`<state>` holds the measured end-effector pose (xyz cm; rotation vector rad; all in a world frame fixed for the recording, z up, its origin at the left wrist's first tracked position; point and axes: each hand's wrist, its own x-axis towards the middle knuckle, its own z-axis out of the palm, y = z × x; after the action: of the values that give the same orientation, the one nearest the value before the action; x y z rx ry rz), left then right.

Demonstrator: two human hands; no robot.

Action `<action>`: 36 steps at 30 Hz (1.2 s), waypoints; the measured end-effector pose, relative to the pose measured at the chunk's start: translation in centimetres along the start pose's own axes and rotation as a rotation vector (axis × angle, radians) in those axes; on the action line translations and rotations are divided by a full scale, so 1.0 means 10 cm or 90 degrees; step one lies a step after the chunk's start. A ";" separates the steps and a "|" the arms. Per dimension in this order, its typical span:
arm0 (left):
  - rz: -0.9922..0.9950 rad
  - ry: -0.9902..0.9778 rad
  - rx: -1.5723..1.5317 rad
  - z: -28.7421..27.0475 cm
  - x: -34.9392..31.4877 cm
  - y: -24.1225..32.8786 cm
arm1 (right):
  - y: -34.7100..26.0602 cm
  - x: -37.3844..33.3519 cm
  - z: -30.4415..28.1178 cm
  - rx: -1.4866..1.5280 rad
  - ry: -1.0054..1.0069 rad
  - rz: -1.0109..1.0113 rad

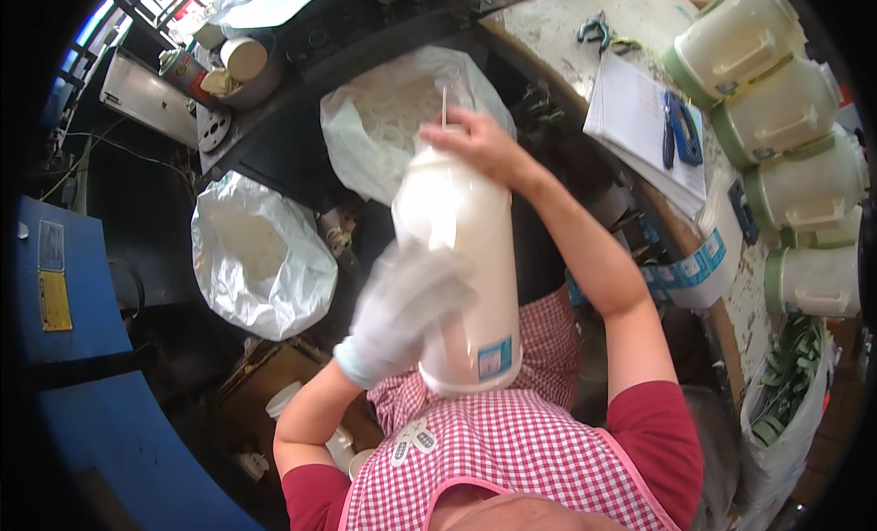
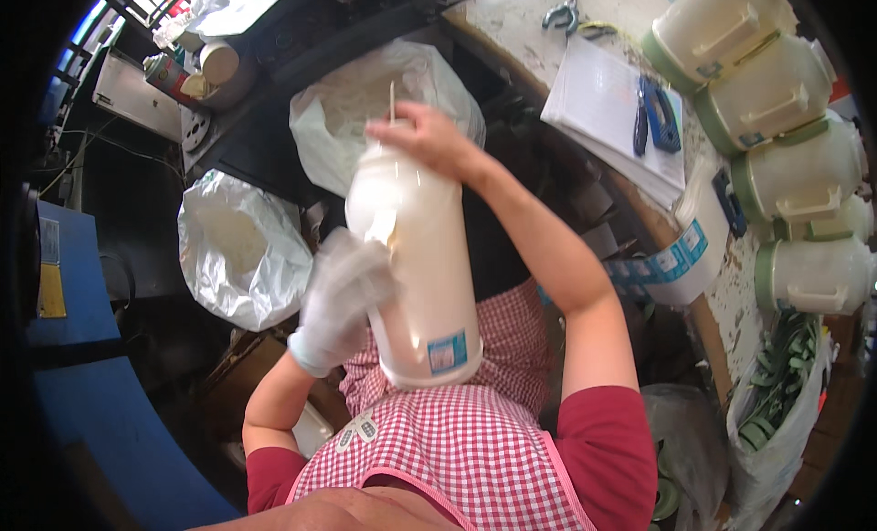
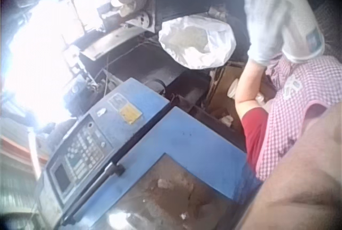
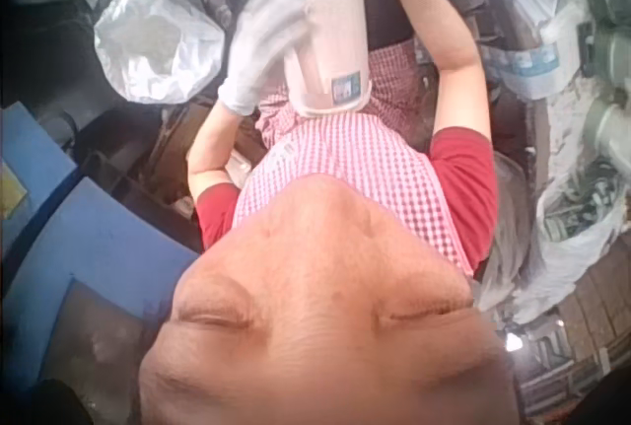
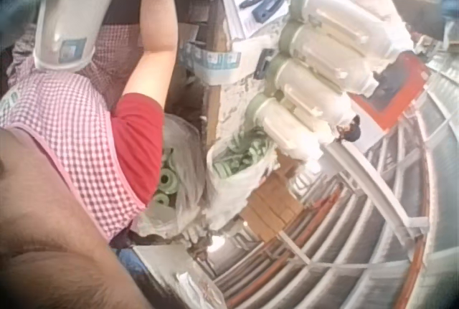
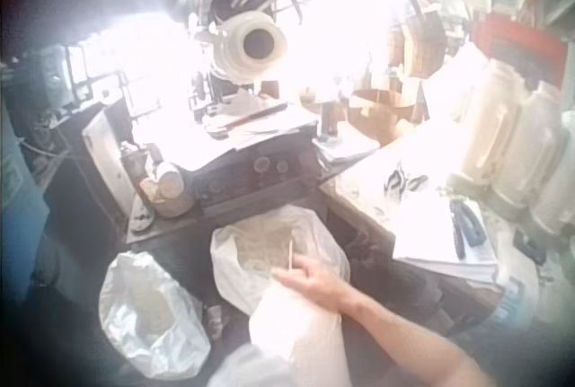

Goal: The person repeatedly assembles white plastic containers by inserting a small white cap, applying a blue label, and securing a green lid with a handle. The person handles the containers one at a time and places the finished units on the table.

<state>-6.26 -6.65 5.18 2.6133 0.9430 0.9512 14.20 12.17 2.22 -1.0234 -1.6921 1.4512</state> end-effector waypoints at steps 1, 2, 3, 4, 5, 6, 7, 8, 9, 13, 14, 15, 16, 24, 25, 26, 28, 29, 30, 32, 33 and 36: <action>-0.097 0.033 -0.098 -0.06 0.10 -0.13 | -0.08 -0.10 0.03 -0.032 -0.009 -0.082; -0.195 0.061 -0.208 -0.11 0.27 -0.29 | -0.16 -0.21 0.02 -0.067 -0.016 -0.154; -0.300 0.091 -0.310 -0.17 0.44 -0.44 | -0.31 -0.30 0.02 -0.088 -0.057 -0.215; -0.399 0.114 -0.418 -0.19 0.60 -0.57 | -0.51 -0.37 -0.01 -0.111 -0.090 -0.274; -0.516 0.021 -0.618 -0.13 0.72 -0.63 | -0.68 -0.43 -0.02 -0.171 -0.113 -0.373; -0.564 0.056 -0.706 -0.06 0.89 -0.46 | -0.80 -0.44 -0.10 -0.185 -0.174 -0.345; -0.558 0.069 -0.759 -0.04 1.01 -0.35 | -0.89 -0.47 -0.22 -0.197 -0.236 -0.316; -0.551 0.080 -0.815 -0.02 1.07 -0.28 | -0.93 -0.51 -0.34 -0.210 -0.296 -0.283; -0.519 0.048 -0.905 0.04 1.04 -0.34 | -0.86 -0.53 -0.39 -0.198 -0.270 -0.262; -0.377 0.004 -0.716 0.00 1.00 -0.26 | -0.87 -0.19 -0.68 0.072 0.094 -0.199; -0.373 0.014 -0.712 -0.18 0.94 -0.21 | -0.82 0.05 -0.95 0.271 0.253 -0.116; -0.375 0.032 -0.704 -0.39 0.84 -0.18 | -0.75 0.27 -1.34 0.189 0.275 -0.135; -0.358 0.032 -0.707 -0.57 0.79 -0.15 | -0.43 0.60 -2.20 0.208 0.248 -0.118; -0.266 0.642 -0.398 -1.51 -0.42 0.23 | -0.26 1.62 -2.23 -0.075 0.068 -0.272; -0.397 0.725 -0.255 -1.52 -0.49 0.30 | -0.15 1.69 -1.72 -0.191 0.023 -0.235; -0.427 0.713 -0.179 -1.52 -0.61 0.35 | -0.22 1.58 -0.93 -0.528 -0.019 -0.167; -0.457 0.649 -0.084 -1.50 -0.76 0.20 | 0.37 1.43 -0.26 -0.568 -0.136 -0.041; -0.460 0.622 -0.058 -1.46 -0.71 0.13 | 0.70 1.35 0.05 -0.655 -0.045 -0.075; -0.459 0.570 -0.039 -1.45 -0.69 0.05 | 0.98 1.30 0.22 -0.738 0.048 -0.107; -0.465 0.516 0.006 -1.38 -0.66 -0.04 | 1.19 1.31 0.27 -0.632 0.087 -0.146; -0.461 0.505 0.025 -1.32 -0.63 -0.06 | 1.15 1.28 0.31 -0.582 0.099 -0.168; -0.455 0.465 0.026 -1.16 -0.55 0.03 | 0.58 0.88 0.29 -0.272 0.046 -0.097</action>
<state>-16.74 -10.66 11.50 1.6599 1.8751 1.6522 8.37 19.06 -3.89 -1.1222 -2.0274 0.9635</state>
